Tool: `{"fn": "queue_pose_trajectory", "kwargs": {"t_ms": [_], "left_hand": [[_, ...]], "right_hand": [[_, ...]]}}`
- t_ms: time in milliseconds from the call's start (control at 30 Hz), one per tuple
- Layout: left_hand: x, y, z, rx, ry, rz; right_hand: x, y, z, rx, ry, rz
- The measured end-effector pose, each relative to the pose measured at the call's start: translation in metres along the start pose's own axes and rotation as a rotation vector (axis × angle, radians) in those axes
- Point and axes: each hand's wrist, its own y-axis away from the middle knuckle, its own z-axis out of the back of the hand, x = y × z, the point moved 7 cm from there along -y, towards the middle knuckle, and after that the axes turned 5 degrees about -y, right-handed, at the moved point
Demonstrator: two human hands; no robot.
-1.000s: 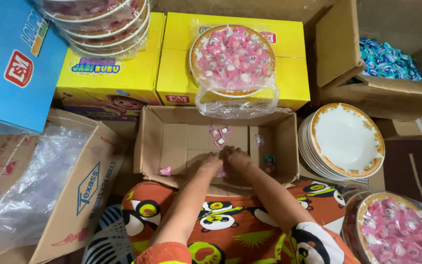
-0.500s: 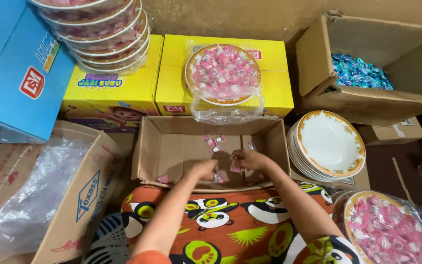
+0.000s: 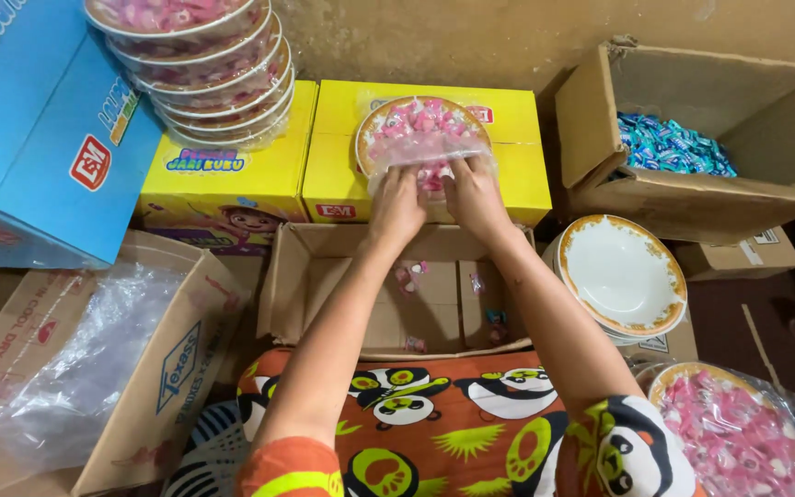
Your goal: Packing small candy packets and plates into boxes and containers
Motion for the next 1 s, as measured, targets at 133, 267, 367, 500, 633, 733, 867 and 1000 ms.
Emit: {"fn": "queue_pose_trajectory", "kwargs": {"t_ms": [133, 267, 367, 500, 633, 733, 867, 1000], "left_hand": [[0.008, 0.065, 0.014, -0.266, 0.090, -0.311], [0.074, 0.135, -0.048, 0.231, 0.121, -0.165], [0.140, 0.179, -0.129, 0.847, -0.063, 0.118], [0.256, 0.222, -0.240, 1.208, -0.339, 0.253], [0.210, 0.228, -0.211, 1.281, -0.414, 0.191], [0.193, 0.229, -0.193, 1.516, -0.502, 0.321], [0.214, 0.246, -0.236, 1.468, -0.398, 0.178], [0.168, 0.239, -0.199, 1.482, -0.376, 0.155]], "right_hand": [[0.008, 0.057, 0.025, -0.021, -0.149, -0.020], [-0.010, 0.133, -0.017, 0.338, -0.246, -0.220], [-0.051, 0.218, -0.121, 0.947, -0.212, -0.376], [0.005, 0.253, -0.151, 1.499, -0.467, -0.251], [-0.010, 0.309, -0.199, 1.521, -0.219, -0.263], [-0.019, 0.298, -0.186, 1.329, -0.535, -0.809], [-0.007, 0.311, -0.204, 1.558, -0.098, -0.226], [0.011, 0.299, -0.199, 1.436, -0.186, -0.026]]}}
